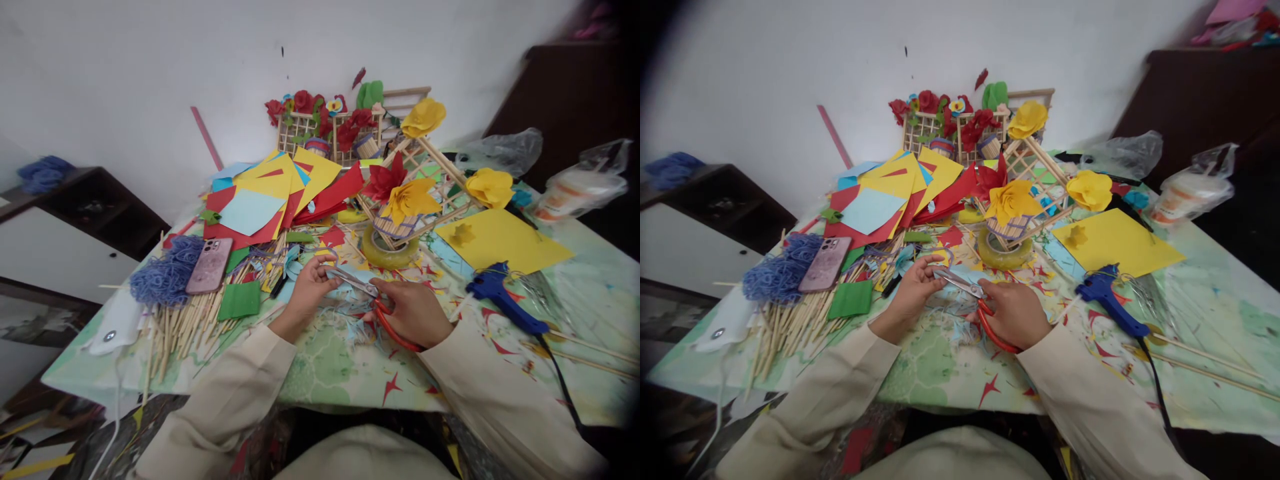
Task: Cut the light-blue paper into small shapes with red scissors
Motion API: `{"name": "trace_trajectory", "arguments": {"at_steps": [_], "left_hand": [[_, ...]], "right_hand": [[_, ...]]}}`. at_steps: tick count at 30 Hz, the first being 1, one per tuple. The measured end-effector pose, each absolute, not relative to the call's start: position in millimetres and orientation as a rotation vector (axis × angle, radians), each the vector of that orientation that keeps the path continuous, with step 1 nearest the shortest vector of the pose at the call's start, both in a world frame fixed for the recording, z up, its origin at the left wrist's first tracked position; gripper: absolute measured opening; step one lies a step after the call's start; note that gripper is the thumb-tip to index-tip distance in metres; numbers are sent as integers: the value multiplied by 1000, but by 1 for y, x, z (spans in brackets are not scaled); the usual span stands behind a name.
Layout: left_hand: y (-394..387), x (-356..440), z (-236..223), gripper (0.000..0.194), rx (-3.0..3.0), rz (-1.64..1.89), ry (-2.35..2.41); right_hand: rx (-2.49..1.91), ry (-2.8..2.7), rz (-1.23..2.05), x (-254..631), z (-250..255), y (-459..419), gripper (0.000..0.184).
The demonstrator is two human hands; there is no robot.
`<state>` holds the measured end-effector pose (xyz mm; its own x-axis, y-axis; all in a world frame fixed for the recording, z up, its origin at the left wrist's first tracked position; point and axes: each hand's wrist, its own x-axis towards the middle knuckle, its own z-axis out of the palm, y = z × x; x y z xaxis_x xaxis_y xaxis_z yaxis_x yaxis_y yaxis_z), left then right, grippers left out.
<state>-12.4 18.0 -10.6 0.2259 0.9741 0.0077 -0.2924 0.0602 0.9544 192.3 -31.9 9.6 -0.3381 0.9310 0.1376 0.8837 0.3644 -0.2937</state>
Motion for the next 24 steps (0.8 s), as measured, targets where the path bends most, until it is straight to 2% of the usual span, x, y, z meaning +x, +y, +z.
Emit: {"name": "trace_trajectory", "arguments": {"at_steps": [24], "left_hand": [[24,-20,-3,70,1054,1059,774]], "right_hand": [[-1642,-2324,311,194,9,-35,47]]}}
